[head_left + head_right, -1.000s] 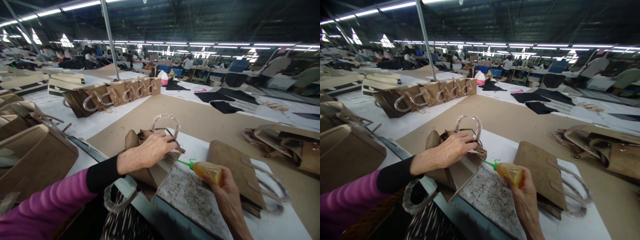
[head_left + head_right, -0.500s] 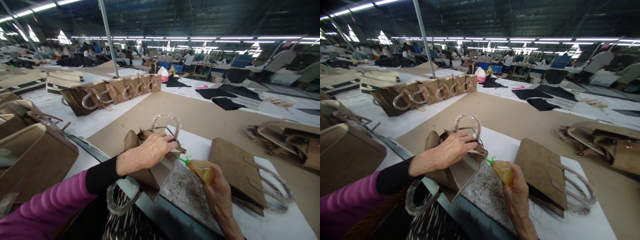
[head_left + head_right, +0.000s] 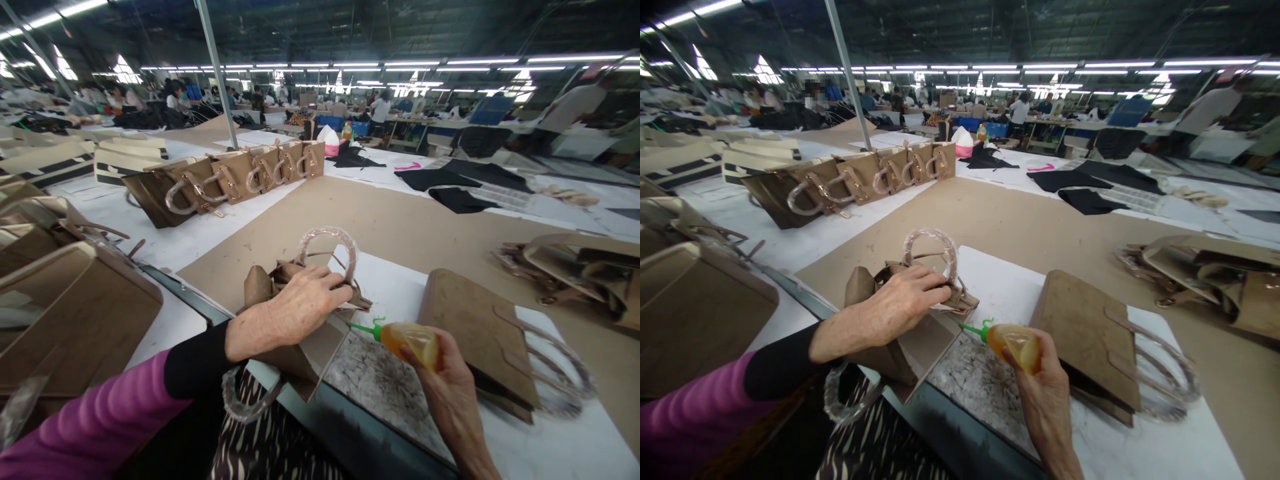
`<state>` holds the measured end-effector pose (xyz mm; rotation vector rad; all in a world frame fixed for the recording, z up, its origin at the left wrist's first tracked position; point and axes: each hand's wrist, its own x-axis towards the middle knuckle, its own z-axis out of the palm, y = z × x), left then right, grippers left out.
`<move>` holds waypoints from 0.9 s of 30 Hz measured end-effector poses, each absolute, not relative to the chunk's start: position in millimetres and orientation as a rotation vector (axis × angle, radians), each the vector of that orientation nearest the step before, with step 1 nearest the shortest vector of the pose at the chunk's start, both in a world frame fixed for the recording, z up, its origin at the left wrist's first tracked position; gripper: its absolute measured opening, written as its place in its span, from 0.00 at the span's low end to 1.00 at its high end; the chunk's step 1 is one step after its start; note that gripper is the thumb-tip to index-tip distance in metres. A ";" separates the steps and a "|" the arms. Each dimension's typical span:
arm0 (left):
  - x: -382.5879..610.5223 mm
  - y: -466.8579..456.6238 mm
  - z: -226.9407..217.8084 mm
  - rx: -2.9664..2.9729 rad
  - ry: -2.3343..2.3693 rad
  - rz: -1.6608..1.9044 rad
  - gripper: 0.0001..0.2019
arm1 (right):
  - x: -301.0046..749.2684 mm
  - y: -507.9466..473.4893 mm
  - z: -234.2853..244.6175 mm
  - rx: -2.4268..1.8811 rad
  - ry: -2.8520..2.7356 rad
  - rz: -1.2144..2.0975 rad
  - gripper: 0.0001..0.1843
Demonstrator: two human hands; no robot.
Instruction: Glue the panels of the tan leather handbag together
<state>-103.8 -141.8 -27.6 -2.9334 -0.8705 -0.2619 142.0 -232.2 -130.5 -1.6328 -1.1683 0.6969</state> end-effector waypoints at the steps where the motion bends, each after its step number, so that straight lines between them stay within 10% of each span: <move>1: -104.3 -142.6 -28.0 -2.933 -0.877 -0.265 0.09 | 141.4 -232.1 -130.8 -1.637 -1.156 0.697 0.25; 27: -106.8 -145.2 -28.2 -2.951 -0.920 -0.261 0.10 | 119.8 -270.3 -122.9 -1.598 -1.022 1.020 0.26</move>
